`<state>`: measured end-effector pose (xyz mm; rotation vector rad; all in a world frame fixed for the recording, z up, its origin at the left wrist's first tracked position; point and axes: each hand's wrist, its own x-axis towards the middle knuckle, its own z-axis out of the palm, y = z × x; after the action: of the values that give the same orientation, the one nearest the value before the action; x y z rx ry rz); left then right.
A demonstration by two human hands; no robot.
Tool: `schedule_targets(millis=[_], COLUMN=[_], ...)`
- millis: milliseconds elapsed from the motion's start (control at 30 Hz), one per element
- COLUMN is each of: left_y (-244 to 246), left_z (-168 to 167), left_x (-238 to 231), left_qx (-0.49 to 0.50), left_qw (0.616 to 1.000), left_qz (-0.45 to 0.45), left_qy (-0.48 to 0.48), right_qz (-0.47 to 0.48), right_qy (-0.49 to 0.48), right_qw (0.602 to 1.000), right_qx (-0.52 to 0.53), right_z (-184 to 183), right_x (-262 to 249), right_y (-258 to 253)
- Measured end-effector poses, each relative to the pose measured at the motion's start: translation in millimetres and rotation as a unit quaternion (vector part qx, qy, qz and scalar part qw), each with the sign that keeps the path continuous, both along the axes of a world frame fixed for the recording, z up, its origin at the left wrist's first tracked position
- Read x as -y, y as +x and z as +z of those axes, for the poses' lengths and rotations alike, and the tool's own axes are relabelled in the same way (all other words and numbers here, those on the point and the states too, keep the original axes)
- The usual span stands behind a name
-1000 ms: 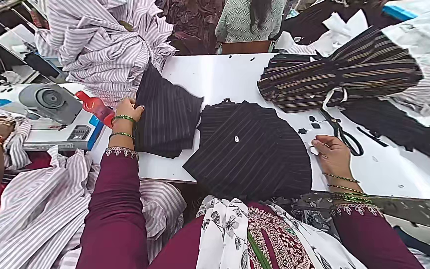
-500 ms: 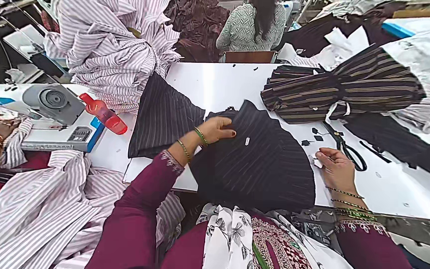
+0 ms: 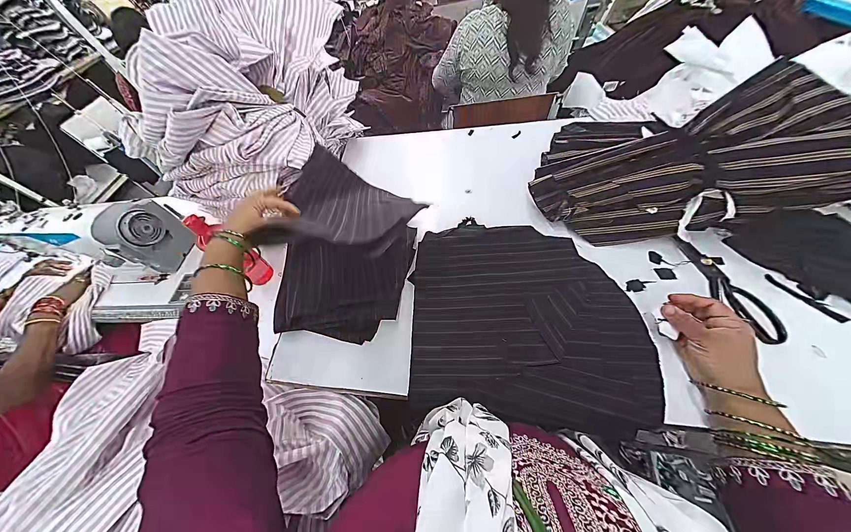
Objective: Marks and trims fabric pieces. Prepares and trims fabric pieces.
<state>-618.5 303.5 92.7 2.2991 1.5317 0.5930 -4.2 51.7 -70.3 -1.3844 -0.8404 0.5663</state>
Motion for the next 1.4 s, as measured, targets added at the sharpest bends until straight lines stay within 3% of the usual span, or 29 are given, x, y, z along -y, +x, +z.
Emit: schedule_targets(millis=[67,133,200,267,367,433,533,600,733,867,967,1067,1200,1300,1400], left_y=[-6.6,3.4,30.1,71.8,153.2,207.4,268.3,285.8,293.2,289.8,285.4,285.3,323.7,357.7,363.2], left_z=[-28.1,-42.7,-47.4,-58.0,-85.2,-100.0,-122.1,-137.4,-153.1,-164.5,-163.4,-163.2,-143.3,-136.5,-141.1], left_x=[3.0,13.6,31.8,53.3,92.3,118.9,141.1,137.2,111.8,82.6,73.4,84.1,147.4,203.7,223.1], left_qx=[-0.132,-0.143,-0.115,-0.082,-0.053,-0.082,-0.179,-0.209,-0.197,-0.178,-0.154,-0.069,0.044,0.027,0.043], left_qw=[0.979,0.973,0.986,0.996,0.978,0.955,0.93,0.943,0.965,0.975,0.977,0.99,0.988,0.974,0.948], left_qz=[0.094,0.13,0.091,-0.019,-0.204,-0.269,-0.24,-0.186,-0.127,-0.117,-0.133,-0.117,-0.137,-0.226,-0.308], left_qy=[-0.12,-0.127,-0.075,-0.025,-0.004,-0.095,-0.212,-0.182,-0.12,-0.06,-0.058,-0.032,0.06,0.001,-0.063], right_qz=[-0.006,-0.023,-0.015,0.038,0.146,0.202,0.2,0.174,0.191,0.221,0.201,0.22,0.253,0.272,0.289], right_qy=[-0.01,-0.031,-0.06,-0.098,-0.173,-0.24,-0.281,-0.22,-0.146,-0.108,-0.069,-0.075,-0.082,-0.105,-0.093], right_qw=[1.0,0.996,0.973,0.957,0.961,0.949,0.909,0.909,0.92,0.964,0.977,0.973,0.961,0.948,0.932], right_qx=[-0.007,-0.083,-0.224,-0.272,-0.161,-0.017,0.237,0.307,0.309,0.095,0.006,0.015,0.071,0.129,0.198], right_z=[2.2,7.6,19.4,30.5,41.5,40.7,29.2,16.1,10.8,11.4,6.4,2.6,0.7,1.4,1.8], right_x=[-0.3,-0.7,0.1,7.2,11.3,1.8,-23.7,-43.8,-85.2,-113.4,-88.0,-44.2,-19.9,-22.9,-25.7], right_y=[-0.6,-2.0,-6.9,-15.0,-34.2,-45.5,-48.1,-43.0,-22.6,-5.6,5.5,21.0,30.8,32.6,28.7])
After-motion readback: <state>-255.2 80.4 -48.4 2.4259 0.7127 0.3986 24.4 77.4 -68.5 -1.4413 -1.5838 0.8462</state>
